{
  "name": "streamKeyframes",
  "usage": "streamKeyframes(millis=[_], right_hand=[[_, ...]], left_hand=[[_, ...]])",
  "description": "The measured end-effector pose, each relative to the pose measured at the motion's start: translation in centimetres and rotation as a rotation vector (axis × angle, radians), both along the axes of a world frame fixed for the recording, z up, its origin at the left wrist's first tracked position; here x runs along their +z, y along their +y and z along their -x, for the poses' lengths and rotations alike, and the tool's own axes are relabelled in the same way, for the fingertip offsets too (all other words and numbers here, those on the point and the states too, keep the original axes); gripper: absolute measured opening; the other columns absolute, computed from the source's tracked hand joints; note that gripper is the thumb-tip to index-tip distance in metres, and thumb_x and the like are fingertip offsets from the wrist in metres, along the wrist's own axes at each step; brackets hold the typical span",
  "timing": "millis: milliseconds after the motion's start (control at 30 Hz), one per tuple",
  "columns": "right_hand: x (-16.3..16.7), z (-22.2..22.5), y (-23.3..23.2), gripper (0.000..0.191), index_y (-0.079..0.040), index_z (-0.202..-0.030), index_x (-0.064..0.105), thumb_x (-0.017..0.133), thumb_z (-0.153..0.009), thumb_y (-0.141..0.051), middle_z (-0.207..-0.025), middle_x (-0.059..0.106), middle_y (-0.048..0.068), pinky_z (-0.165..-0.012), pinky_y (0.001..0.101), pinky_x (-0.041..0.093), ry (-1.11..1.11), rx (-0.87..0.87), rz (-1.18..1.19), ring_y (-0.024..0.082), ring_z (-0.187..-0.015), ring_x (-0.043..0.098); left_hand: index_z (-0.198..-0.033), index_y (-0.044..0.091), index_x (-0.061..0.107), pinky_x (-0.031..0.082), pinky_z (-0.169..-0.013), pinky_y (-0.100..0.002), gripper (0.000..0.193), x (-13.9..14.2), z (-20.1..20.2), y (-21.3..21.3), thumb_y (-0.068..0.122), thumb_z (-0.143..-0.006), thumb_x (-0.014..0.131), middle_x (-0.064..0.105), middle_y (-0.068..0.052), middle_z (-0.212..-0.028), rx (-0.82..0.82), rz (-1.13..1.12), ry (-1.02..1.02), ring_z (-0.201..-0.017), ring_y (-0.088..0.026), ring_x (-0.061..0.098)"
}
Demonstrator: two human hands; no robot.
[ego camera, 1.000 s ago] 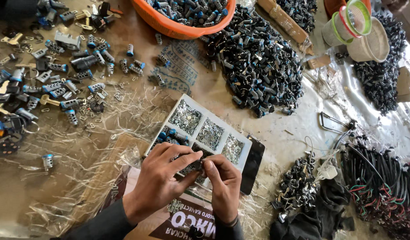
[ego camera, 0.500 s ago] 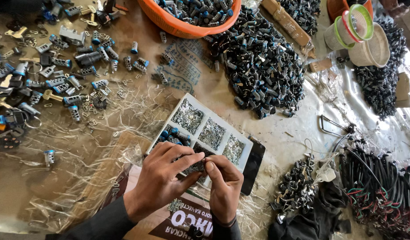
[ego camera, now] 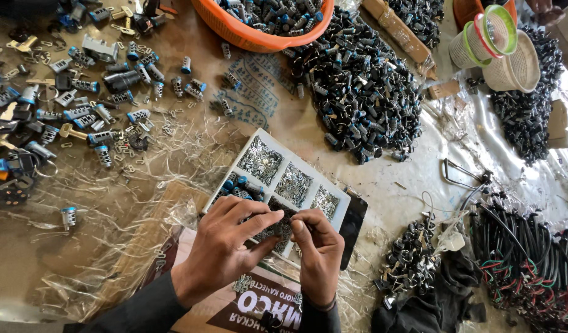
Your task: The person sits at a workbench covered with piles of lock cores, keys and small metal parts. They pick up cylindrical lock components, fit small pins and parts into them by hand, and place the assembled or sorted pieces into the compartments of a white plastic tray, repeating the process with one piece at a time.
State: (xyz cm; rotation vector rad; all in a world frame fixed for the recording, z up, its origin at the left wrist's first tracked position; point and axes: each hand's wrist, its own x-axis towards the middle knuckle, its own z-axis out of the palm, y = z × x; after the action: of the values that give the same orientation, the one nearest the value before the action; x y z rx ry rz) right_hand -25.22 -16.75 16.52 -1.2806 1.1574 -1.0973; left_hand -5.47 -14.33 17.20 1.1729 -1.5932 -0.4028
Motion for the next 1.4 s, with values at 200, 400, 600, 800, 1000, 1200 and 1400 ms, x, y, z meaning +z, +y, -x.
streamKeyframes(millis=[200, 400, 600, 800, 1000, 1200, 1400], right_hand=[[0.9, -0.8, 0.1, 0.009, 0.009, -0.099, 0.068, 0.069, -0.095, 0.001, -0.102, 0.067, 0.007, -0.081, 0.0236, 0.051, 0.095, 0.098, 0.049, 0.009, -0.092, 0.062], [0.4, -0.9, 0.3, 0.007, 0.009, -0.098, 0.071, 0.072, -0.092, 0.005, -0.098, 0.069, 0.009, -0.078, 0.0248, 0.053, 0.088, 0.041, 0.007, 0.011, -0.088, 0.065], [0.3, -0.7, -0.9, 0.016, 0.001, -0.093, 0.066, 0.075, -0.08, 0.005, -0.094, 0.065, 0.003, -0.068, 0.0254, 0.051, -0.345, 0.043, -0.212, 0.011, -0.079, 0.062], [2.0, -2.3, -1.6, 0.022, -0.006, -0.091, 0.076, 0.08, -0.07, -0.004, -0.09, 0.068, 0.004, -0.075, 0.0353, 0.047, 0.883, 0.101, 0.551, 0.024, -0.085, 0.061], [2.6, -3.6, -0.9, 0.015, -0.008, -0.089, 0.076, 0.079, -0.074, -0.009, -0.087, 0.066, 0.004, -0.074, 0.0378, 0.048, 0.938, -0.066, 0.486, 0.026, -0.085, 0.058], [2.6, -3.5, -1.2, 0.02, -0.006, -0.086, 0.073, 0.073, -0.067, -0.001, -0.091, 0.068, 0.004, -0.077, 0.0389, 0.049, 1.032, 0.073, 0.537, 0.03, -0.09, 0.058], [3.3, -2.8, -0.6, 0.01, -0.007, -0.09, 0.078, 0.078, -0.081, -0.01, -0.088, 0.069, 0.003, -0.073, 0.0339, 0.049, 0.862, -0.075, 0.511, 0.023, -0.082, 0.06]], left_hand=[[-0.114, 0.009, 0.075, 0.051, -0.08, -0.038, 0.039, 0.0, 0.3, 0.0, 0.018, -0.077, 0.085, 0.069, -0.005, -0.106, 0.007, 0.006, 0.011, -0.093, -0.025, 0.063], [-0.117, 0.007, 0.074, 0.052, -0.083, -0.039, 0.04, -0.2, 0.2, 0.1, 0.012, -0.078, 0.083, 0.069, -0.007, -0.109, -0.022, 0.028, -0.014, -0.097, -0.027, 0.063], [-0.116, 0.009, 0.074, 0.053, -0.083, -0.039, 0.041, 0.1, 0.2, 0.2, 0.013, -0.076, 0.084, 0.07, -0.005, -0.109, -0.048, 0.005, 0.056, -0.098, -0.028, 0.065], [-0.116, 0.011, 0.075, 0.054, -0.08, -0.037, 0.043, 0.4, 0.5, 0.0, 0.012, -0.074, 0.084, 0.071, -0.006, -0.107, -0.003, -0.066, 0.105, -0.092, -0.026, 0.065], [-0.116, 0.009, 0.074, 0.054, -0.083, -0.037, 0.042, 0.4, 0.2, 0.1, 0.01, -0.075, 0.083, 0.071, -0.006, -0.107, -0.015, -0.054, 0.076, -0.097, -0.027, 0.065], [-0.116, 0.01, 0.074, 0.054, -0.084, -0.037, 0.042, 0.5, 0.3, 0.2, 0.012, -0.075, 0.084, 0.07, -0.006, -0.108, -0.027, -0.043, 0.071, -0.097, -0.026, 0.065], [-0.117, 0.009, 0.074, 0.053, -0.083, -0.037, 0.044, 0.6, 0.2, 0.1, 0.01, -0.075, 0.084, 0.07, -0.006, -0.107, -0.022, -0.041, 0.068, -0.096, -0.027, 0.065]])
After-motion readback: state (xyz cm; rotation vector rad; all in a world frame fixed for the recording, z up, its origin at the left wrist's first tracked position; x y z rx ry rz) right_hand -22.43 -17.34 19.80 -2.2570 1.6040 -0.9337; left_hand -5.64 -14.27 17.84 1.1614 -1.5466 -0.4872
